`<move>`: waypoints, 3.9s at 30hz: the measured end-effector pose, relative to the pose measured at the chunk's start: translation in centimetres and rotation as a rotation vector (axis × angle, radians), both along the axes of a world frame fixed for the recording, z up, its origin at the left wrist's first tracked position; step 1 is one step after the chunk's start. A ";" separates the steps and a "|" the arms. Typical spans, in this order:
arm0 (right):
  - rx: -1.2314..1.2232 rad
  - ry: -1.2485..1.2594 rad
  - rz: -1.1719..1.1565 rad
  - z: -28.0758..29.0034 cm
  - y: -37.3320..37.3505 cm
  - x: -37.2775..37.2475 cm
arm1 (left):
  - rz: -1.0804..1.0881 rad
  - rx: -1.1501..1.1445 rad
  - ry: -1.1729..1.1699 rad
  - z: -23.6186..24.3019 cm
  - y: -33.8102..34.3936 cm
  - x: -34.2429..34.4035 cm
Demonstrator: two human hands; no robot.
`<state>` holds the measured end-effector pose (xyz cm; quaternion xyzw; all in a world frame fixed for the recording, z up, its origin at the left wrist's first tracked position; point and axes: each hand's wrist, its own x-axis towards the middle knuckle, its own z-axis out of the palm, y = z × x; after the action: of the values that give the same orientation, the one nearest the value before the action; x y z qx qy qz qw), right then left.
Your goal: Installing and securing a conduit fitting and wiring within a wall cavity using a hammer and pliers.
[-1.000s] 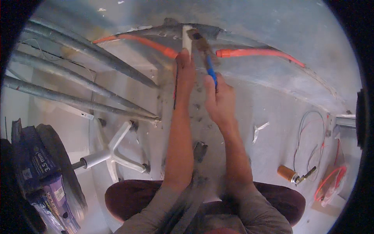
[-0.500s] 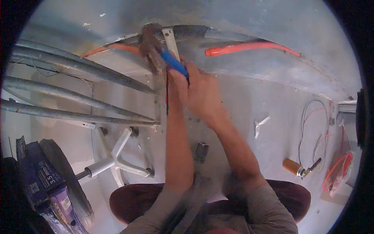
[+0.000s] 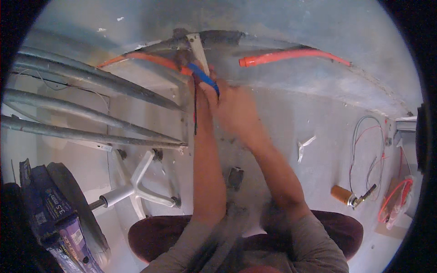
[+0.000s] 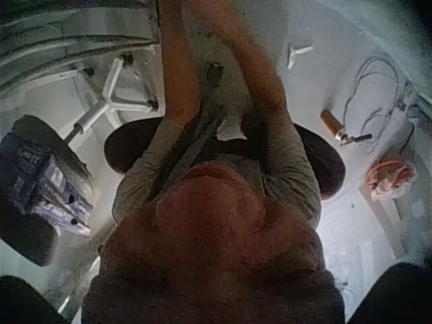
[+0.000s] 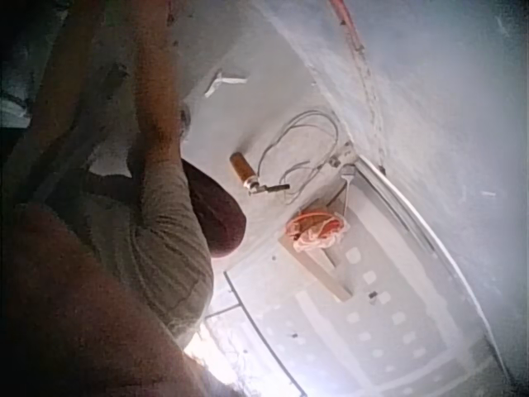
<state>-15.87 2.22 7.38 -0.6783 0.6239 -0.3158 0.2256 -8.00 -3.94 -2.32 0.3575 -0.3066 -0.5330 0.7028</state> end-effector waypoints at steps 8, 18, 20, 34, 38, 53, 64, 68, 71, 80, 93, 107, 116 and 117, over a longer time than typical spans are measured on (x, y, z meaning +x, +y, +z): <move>-0.112 -0.043 0.084 1.1 2.4 0.8 | -0.137 0.090 0.049 -0.5 -1.1 2.3; -0.211 -0.020 0.052 2.3 1.6 0.0 | -0.187 -0.187 0.152 -1.0 0.6 1.2; -0.234 -0.022 0.065 2.0 1.1 0.0 | -0.210 -0.135 0.193 -0.6 0.4 1.2; 0.071 0.181 0.066 2.0 -2.1 -0.3 | 0.040 0.249 -0.024 3.3 -1.0 0.8; -0.093 0.097 0.000 2.9 0.4 0.2 | 0.067 0.384 -0.078 3.2 -0.7 0.7; -0.144 -0.123 -0.010 1.4 2.5 -1.1 | 0.075 0.241 -0.383 1.3 0.2 1.5; 0.172 -0.978 -0.218 -5.4 3.6 -0.8 | 0.277 0.137 -1.133 5.7 1.3 0.5; 0.174 -0.966 -0.226 -5.5 3.5 -0.6 | 0.292 0.102 -1.127 6.0 1.3 0.2; 0.113 -1.108 -0.254 -4.3 3.5 0.0 | 0.263 0.125 -1.141 6.0 1.2 0.2; 0.128 -0.933 -0.228 -6.3 -0.5 1.8 | 0.118 0.241 -1.012 7.0 0.8 0.9; 0.156 -1.085 -0.212 -5.5 1.9 0.9 | 0.156 0.220 -1.106 6.5 1.9 1.2; -0.030 -0.979 -0.312 -6.3 0.3 1.4 | 0.140 0.170 -1.089 6.8 0.9 0.3; -0.167 -0.987 -0.239 -7.2 -0.4 2.5 | 0.100 0.216 -1.104 7.4 0.7 1.0; -0.004 -0.971 -0.233 -6.5 -0.9 2.0 | 0.105 0.223 -1.109 7.1 0.4 1.2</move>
<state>-13.84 1.32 0.86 -0.3796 0.5178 -0.6194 0.4518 -6.77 -3.58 4.82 0.6708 -0.5533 -0.2593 0.4202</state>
